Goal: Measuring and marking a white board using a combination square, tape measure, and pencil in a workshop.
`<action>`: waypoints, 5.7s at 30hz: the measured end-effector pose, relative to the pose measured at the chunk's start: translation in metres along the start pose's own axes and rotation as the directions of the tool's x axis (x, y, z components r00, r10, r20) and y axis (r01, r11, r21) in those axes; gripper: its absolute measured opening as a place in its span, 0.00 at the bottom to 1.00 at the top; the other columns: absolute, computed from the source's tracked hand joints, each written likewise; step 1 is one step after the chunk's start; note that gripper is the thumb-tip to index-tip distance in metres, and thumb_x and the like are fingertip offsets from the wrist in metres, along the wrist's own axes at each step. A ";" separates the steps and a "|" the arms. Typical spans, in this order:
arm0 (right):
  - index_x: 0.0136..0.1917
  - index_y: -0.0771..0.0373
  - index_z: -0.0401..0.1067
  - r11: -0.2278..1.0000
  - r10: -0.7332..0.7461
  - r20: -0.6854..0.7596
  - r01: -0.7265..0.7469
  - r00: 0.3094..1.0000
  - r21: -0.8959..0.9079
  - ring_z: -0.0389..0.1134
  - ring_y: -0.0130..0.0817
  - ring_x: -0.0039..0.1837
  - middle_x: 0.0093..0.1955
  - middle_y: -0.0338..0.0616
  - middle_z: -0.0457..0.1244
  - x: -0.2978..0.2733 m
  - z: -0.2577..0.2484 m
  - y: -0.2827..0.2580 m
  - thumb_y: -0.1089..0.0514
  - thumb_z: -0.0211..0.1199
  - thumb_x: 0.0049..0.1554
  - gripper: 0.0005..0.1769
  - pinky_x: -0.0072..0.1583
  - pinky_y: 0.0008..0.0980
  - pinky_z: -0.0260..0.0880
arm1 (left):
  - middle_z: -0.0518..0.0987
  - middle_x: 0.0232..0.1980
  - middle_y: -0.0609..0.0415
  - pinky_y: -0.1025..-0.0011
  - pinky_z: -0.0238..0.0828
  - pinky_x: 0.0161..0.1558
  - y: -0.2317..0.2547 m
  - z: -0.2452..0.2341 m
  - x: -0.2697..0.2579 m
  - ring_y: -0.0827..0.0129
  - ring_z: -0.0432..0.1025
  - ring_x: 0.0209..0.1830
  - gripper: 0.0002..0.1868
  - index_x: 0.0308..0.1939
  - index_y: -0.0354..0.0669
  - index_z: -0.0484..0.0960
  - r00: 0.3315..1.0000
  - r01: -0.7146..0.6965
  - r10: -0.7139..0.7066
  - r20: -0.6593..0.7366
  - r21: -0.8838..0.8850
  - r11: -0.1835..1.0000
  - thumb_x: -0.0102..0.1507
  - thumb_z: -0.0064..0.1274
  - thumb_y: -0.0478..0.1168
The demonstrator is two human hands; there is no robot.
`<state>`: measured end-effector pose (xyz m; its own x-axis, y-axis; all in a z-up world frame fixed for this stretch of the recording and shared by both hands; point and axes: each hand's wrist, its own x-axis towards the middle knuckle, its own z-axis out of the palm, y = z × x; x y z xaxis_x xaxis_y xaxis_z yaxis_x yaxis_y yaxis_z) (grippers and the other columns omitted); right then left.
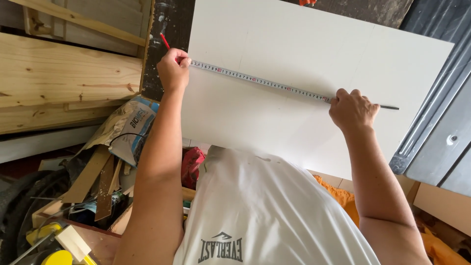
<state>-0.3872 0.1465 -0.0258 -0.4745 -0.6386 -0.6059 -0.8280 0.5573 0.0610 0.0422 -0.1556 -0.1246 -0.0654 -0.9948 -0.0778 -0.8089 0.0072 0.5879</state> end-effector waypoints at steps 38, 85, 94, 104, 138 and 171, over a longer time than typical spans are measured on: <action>0.52 0.46 0.81 0.997 -0.073 -0.099 0.072 0.992 -0.019 0.72 0.48 0.54 0.50 0.43 0.70 0.010 -0.001 0.006 0.53 0.47 0.71 0.19 0.60 0.55 0.65 | 0.87 0.36 0.56 0.68 0.80 0.41 0.013 -0.018 -0.001 0.66 0.81 0.33 0.08 0.41 0.50 0.88 0.999 0.036 -0.031 0.042 -0.143 0.989 0.59 0.68 0.37; 0.57 0.43 0.83 0.993 -0.084 -0.227 0.061 0.970 -0.104 0.76 0.45 0.58 0.50 0.42 0.73 0.006 0.019 0.008 0.49 0.51 0.69 0.18 0.58 0.56 0.71 | 0.89 0.37 0.59 0.66 0.80 0.38 -0.008 -0.004 -0.015 0.61 0.84 0.33 0.09 0.40 0.58 0.89 0.997 0.074 -0.075 -0.003 -0.065 0.995 0.57 0.70 0.41; 0.59 0.45 0.83 0.993 -0.088 -0.222 0.069 0.971 -0.092 0.76 0.47 0.58 0.52 0.44 0.73 0.007 0.021 0.009 0.51 0.51 0.69 0.19 0.60 0.57 0.70 | 0.89 0.36 0.55 0.67 0.81 0.37 -0.005 -0.005 -0.016 0.61 0.83 0.32 0.09 0.41 0.56 0.91 0.998 0.051 -0.054 -0.040 -0.082 0.995 0.57 0.70 0.40; 0.59 0.50 0.79 1.000 -0.014 -0.091 0.012 0.996 -0.026 0.69 0.54 0.57 0.53 0.52 0.66 0.005 0.005 -0.004 0.53 0.44 0.68 0.20 0.59 0.55 0.57 | 0.89 0.37 0.56 0.74 0.81 0.41 0.022 -0.022 -0.021 0.72 0.80 0.34 0.07 0.43 0.45 0.91 1.000 0.026 -0.027 -0.003 -0.229 0.973 0.61 0.66 0.36; 0.56 0.43 0.82 0.997 -0.081 -0.219 0.077 0.972 -0.025 0.75 0.43 0.58 0.53 0.40 0.72 0.028 0.000 0.012 0.50 0.47 0.71 0.20 0.60 0.54 0.69 | 0.88 0.35 0.54 0.68 0.81 0.39 0.004 0.004 0.009 0.64 0.83 0.34 0.09 0.43 0.55 0.93 0.997 0.020 -0.036 -0.074 -0.203 0.979 0.58 0.69 0.41; 0.61 0.50 0.79 0.999 0.044 -0.160 -0.041 0.986 0.024 0.70 0.51 0.59 0.61 0.51 0.68 0.139 -0.113 -0.001 0.51 0.44 0.70 0.21 0.63 0.57 0.58 | 0.84 0.42 0.50 0.68 0.75 0.46 0.161 0.034 0.108 0.64 0.77 0.40 0.09 0.54 0.43 0.72 0.838 -0.527 0.377 -0.395 -0.407 0.746 0.70 0.52 0.35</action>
<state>-0.4860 -0.0026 -0.0202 -0.5521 -0.6902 -0.4678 -0.8006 0.5955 0.0663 -0.1150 -0.2588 -0.0661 -0.1290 -0.8711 0.4739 -0.3309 0.4884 0.8075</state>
